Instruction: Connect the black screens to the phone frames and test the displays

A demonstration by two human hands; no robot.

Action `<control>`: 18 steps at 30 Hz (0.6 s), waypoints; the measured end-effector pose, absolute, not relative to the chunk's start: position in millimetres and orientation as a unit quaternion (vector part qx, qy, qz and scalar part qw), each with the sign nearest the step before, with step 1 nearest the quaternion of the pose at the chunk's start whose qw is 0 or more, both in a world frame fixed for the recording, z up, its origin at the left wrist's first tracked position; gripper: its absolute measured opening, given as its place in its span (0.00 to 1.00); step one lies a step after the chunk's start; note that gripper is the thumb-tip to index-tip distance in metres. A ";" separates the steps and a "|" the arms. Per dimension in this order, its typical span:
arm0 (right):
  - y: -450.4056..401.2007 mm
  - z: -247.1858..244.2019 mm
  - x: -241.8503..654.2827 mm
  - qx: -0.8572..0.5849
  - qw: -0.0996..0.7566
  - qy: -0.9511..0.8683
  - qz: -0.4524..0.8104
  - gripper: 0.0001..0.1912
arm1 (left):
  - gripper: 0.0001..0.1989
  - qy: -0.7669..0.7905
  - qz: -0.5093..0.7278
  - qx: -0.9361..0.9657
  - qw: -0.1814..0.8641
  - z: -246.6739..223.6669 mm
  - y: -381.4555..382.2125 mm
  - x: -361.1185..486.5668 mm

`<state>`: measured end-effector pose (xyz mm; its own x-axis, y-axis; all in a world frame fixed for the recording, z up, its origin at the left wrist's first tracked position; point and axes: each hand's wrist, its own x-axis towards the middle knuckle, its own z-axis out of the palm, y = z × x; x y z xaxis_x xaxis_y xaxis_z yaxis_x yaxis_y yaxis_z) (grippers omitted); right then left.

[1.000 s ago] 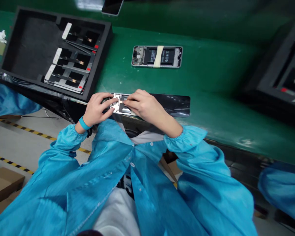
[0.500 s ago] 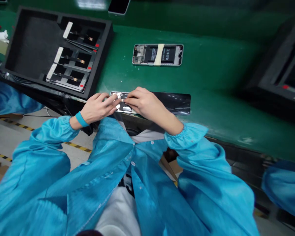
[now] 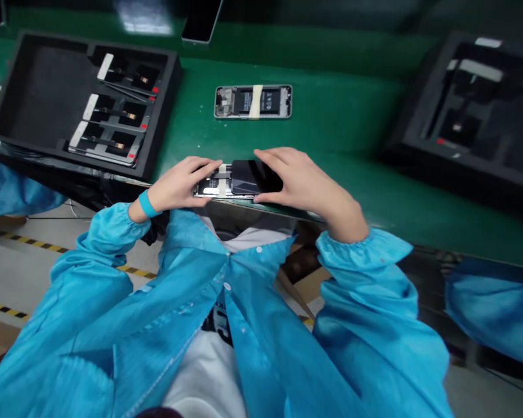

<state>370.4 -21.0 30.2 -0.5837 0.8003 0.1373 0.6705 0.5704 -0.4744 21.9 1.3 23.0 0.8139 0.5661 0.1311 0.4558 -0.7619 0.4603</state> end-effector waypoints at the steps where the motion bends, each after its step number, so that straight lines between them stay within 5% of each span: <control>1: -23.7 28.4 378.3 -0.428 0.168 -0.867 0.192 0.56 | 0.40 0.268 0.133 0.931 0.207 23.6 3.6 23.0; 10: -51.3 26.3 387.5 -0.474 0.210 -0.845 0.132 0.52 | 0.49 0.299 0.121 0.930 0.173 25.6 0.5 22.6; 18: -70.1 26.0 377.9 -0.470 0.174 -0.862 0.080 0.34 | 0.46 0.341 0.112 0.917 0.174 23.6 -2.6 20.8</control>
<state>377.9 -70.1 26.0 -0.4972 0.8379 0.2249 0.7824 0.5451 -0.3011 20.8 -2.6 23.6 0.7423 0.6645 0.0868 0.5861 -0.7066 0.3964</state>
